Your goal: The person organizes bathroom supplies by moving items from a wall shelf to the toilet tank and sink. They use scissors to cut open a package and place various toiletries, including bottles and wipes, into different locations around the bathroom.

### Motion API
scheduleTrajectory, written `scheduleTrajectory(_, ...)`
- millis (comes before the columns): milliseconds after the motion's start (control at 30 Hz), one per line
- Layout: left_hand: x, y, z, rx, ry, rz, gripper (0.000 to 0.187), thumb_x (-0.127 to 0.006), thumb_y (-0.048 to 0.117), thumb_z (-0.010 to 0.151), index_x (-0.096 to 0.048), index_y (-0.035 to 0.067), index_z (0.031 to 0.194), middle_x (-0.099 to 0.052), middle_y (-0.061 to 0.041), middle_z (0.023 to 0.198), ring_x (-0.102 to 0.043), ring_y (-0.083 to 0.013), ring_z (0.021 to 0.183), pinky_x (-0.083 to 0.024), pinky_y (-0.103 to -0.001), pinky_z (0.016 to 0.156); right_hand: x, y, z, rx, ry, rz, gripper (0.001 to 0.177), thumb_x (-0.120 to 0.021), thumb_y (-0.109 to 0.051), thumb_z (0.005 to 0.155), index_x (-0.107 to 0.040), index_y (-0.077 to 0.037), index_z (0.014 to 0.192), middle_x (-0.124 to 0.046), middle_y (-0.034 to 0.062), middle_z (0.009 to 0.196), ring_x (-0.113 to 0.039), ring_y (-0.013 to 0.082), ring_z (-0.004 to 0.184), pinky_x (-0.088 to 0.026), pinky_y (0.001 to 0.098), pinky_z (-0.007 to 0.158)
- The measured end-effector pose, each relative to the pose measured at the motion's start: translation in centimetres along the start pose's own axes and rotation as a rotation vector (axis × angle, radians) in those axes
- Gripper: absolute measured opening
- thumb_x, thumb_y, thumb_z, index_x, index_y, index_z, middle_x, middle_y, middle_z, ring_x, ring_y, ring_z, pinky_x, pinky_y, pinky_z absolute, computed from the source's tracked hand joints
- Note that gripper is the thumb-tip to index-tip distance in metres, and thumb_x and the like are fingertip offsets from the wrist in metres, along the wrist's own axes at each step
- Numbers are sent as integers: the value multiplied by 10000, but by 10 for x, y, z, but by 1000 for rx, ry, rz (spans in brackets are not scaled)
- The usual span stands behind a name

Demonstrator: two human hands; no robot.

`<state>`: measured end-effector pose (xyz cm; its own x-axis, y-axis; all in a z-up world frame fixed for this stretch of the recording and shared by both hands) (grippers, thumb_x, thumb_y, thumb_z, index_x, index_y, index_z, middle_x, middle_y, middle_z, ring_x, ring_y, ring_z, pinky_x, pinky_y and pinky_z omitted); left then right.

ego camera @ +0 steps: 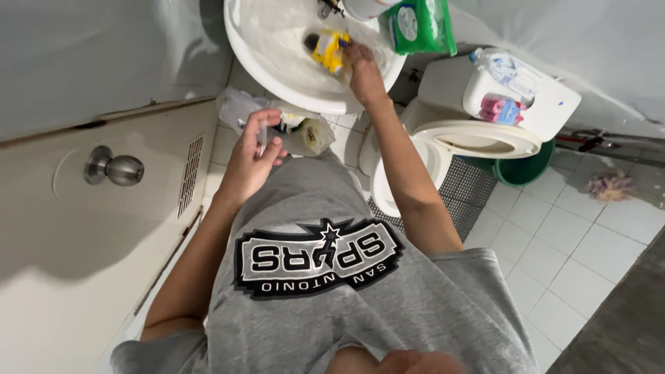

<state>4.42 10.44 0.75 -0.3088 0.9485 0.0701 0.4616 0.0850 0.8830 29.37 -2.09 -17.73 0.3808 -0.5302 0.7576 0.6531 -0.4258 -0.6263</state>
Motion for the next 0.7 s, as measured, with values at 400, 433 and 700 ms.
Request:
scheduleTrajectory(400, -4, 23, -20, 1, -157, -77, 613, -480, 13, 1024, -234, 194, 1555, -420, -189, 1584, -714, -191, 971, -616, -356, 858, -62, -140, -115, -25, -460, 676, 267, -648, -38, 960, -725, -9, 1214, -749, 144, 1044, -714, 251, 909, -561, 376, 835)
scheduleTrajectory(433, -3, 24, -23, 9, -163, -87, 614, -486, 19, 1024, -236, 195, 1556, -416, -192, 1582, -714, -192, 977, -618, -359, 861, -79, -137, -121, 73, -389, 385, 305, -631, -58, 924, -702, -31, 1219, -748, 135, 1074, -711, 267, 952, -529, 391, 864)
scheduleTrajectory(700, 6, 27, -29, -9, -152, -202, 635, -475, 22, 1023, -200, 200, 1566, -425, -205, 1579, -689, -184, 971, -632, -383, 874, -114, -103, -137, 98, -302, -341, 474, -679, -302, 944, -628, -15, 1317, -723, 135, 1026, -689, 265, 961, -413, 405, 933)
Point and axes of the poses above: each hand's wrist, its own z-axis towards the middle knuckle, its own x-axis out of the back of the hand, y = z × x, the point moved 9 cm from there along z, towards the middle knuckle
